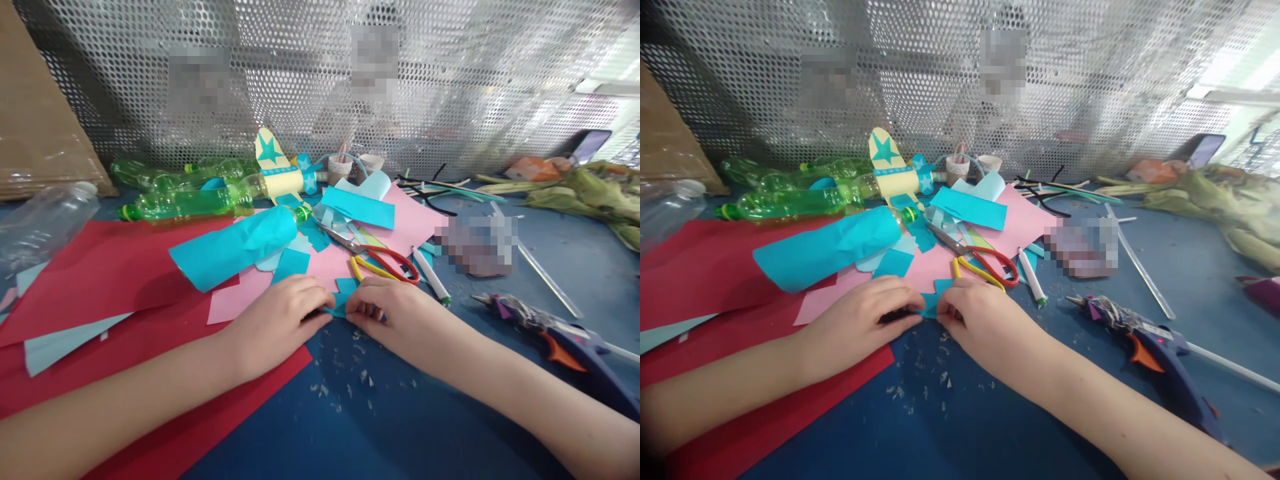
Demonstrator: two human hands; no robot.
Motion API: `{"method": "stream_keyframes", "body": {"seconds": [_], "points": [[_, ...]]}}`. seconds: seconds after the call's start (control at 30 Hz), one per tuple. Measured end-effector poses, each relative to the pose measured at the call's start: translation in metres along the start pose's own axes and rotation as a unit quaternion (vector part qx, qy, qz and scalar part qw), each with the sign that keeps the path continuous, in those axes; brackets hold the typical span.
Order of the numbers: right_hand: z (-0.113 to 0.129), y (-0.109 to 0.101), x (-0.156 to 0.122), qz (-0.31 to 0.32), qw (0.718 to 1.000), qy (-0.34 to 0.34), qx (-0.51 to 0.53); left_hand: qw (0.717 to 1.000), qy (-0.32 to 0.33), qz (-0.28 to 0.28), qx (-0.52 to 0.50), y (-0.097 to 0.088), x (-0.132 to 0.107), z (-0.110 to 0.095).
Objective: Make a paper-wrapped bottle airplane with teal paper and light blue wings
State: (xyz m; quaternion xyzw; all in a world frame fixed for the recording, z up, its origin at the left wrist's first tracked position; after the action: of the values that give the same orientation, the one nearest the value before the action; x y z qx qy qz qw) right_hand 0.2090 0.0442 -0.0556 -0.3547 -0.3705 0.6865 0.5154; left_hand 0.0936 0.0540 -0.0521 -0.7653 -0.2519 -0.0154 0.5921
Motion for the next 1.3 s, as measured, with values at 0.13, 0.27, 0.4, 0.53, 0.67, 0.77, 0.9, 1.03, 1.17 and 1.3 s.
{"method": "stream_keyframes", "body": {"seconds": [0.13, 0.27, 0.4, 0.53, 0.67, 0.77, 0.9, 1.03, 1.17, 1.3], "points": [[-0.003, 0.0, 0.001, -0.008, 1.0, 0.029, -0.005, 1.0, 0.022, -0.005, 0.008, -0.001, 0.002, -0.003], [-0.002, 0.001, 0.001, -0.011, 1.0, 0.009, -0.022, 0.998, 0.043, 0.005, 0.037, -0.001, 0.004, -0.009], [0.001, 0.0, -0.001, -0.02, 0.999, -0.018, -0.028, 0.998, 0.043, 0.011, 0.049, -0.001, 0.004, -0.01], [0.004, 0.0, -0.001, -0.032, 0.998, -0.031, -0.033, 0.999, 0.027, 0.006, 0.029, 0.002, 0.002, -0.006], [0.003, -0.003, 0.002, -0.052, 0.998, -0.03, -0.024, 0.998, -0.025, -0.059, -0.001, -0.004, -0.001, 0.003], [0.002, -0.01, 0.003, -0.098, 0.995, -0.033, -0.004, 0.979, -0.123, -0.158, -0.04, -0.021, -0.007, 0.016], [0.012, -0.027, -0.008, -0.222, 0.97, -0.095, 0.009, 0.883, -0.289, -0.233, -0.289, -0.018, -0.018, 0.035], [0.028, -0.034, -0.026, -0.312, 0.93, -0.194, -0.03, 0.761, -0.352, -0.213, -0.502, 0.007, -0.019, 0.026], [0.041, -0.031, -0.035, -0.338, 0.899, -0.261, -0.095, 0.694, -0.354, -0.253, -0.574, 0.017, -0.02, 0.019], [0.047, -0.03, -0.038, -0.354, 0.88, -0.289, -0.129, 0.66, -0.34, -0.284, -0.607, 0.016, -0.02, 0.017]]}}
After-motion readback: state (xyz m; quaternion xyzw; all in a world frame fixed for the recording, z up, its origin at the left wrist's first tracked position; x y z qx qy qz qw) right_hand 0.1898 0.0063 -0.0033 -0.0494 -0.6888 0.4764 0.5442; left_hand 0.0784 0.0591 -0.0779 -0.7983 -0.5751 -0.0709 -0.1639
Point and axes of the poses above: each hand's wrist, its own x-axis towards the middle knuckle, its own y-axis out of the palm, z = x × y, the point moved 7 cm from there along x, towards the middle knuckle, and after that the axes turned 12 degrees about y, right-handed, at the moved point
